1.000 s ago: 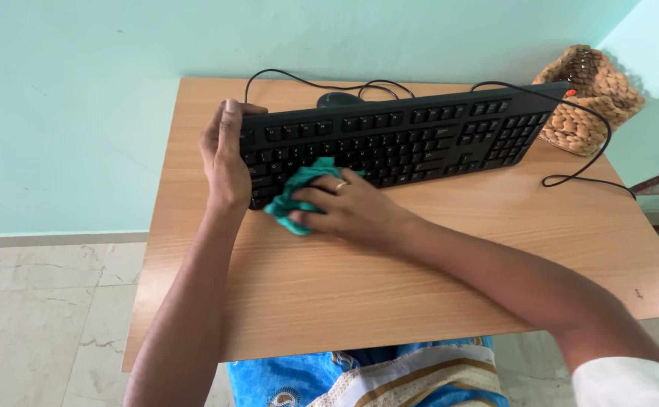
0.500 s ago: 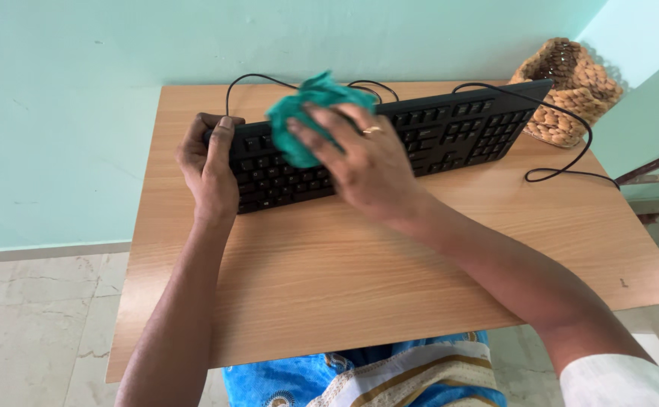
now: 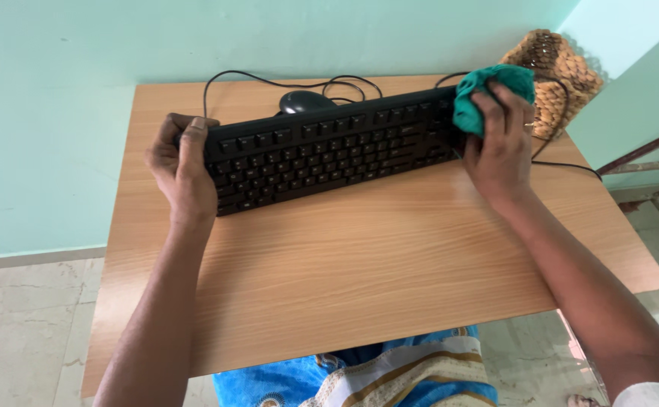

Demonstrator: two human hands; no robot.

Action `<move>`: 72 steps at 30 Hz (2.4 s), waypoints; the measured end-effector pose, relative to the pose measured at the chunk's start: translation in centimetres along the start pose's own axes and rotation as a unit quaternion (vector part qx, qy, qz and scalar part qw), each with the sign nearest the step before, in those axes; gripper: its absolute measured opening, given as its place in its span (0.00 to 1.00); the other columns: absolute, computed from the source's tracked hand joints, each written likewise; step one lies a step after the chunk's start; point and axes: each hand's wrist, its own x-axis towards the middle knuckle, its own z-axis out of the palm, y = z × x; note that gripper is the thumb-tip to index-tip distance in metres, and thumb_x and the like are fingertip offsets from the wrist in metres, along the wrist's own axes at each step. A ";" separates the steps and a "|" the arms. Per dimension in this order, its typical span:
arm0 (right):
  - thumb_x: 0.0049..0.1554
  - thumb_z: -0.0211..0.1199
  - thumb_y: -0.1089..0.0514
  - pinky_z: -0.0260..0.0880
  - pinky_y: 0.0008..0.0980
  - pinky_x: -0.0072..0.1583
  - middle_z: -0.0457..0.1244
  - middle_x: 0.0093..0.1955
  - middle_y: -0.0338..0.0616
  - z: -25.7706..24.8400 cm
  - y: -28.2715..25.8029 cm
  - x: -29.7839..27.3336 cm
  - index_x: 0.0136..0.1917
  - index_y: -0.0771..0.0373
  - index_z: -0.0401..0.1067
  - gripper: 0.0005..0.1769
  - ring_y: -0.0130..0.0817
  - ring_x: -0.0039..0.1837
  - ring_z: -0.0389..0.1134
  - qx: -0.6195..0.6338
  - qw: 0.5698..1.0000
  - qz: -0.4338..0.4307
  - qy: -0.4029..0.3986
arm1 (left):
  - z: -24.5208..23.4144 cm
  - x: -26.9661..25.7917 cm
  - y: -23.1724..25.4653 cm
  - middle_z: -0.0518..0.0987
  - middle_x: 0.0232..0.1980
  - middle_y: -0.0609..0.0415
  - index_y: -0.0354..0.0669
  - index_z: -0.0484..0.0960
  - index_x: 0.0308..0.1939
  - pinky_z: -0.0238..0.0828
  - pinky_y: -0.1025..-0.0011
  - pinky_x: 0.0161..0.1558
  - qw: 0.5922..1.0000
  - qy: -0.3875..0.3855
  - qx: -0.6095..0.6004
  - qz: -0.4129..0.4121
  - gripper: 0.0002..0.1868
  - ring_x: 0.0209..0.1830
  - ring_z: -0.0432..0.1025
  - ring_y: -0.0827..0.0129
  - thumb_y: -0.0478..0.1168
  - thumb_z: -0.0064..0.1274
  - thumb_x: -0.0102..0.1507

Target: The person wipes the top keys and the underside of a black computer keyboard with a green cloth.

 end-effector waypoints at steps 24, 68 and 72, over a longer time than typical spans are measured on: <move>0.53 0.68 0.69 0.71 0.48 0.66 0.61 0.68 0.48 -3.1 -6.6 0.7 0.67 0.61 0.67 0.29 0.52 0.67 0.66 0.153 0.988 -0.023 -0.020 | -0.2 0.0 0.4 0.81 0.39 0.53 0.34 0.77 0.35 0.66 0.73 0.50 1.000 -0.005 -0.006 -0.019 0.13 0.40 0.69 0.75 0.40 0.49 0.70; 0.64 0.62 0.66 0.69 0.52 0.59 0.63 0.66 0.60 0.6 8.0 0.0 0.73 0.68 0.66 0.25 0.57 0.67 0.66 0.129 0.977 0.172 0.014 | 0.0 -0.4 -0.3 0.79 0.38 0.56 0.35 0.79 0.38 0.65 0.74 0.48 0.998 0.010 0.065 0.024 0.09 0.39 0.67 0.77 0.37 0.52 0.71; 0.63 0.61 0.64 0.71 0.50 0.59 0.68 0.57 0.59 0.9 7.5 -1.2 0.67 0.69 0.65 0.20 0.58 0.61 0.71 0.201 0.956 0.213 0.002 | 0.1 -0.5 -0.4 0.78 0.38 0.56 0.34 0.78 0.39 0.64 0.74 0.48 0.998 0.010 0.053 0.021 0.10 0.40 0.66 0.78 0.37 0.52 0.72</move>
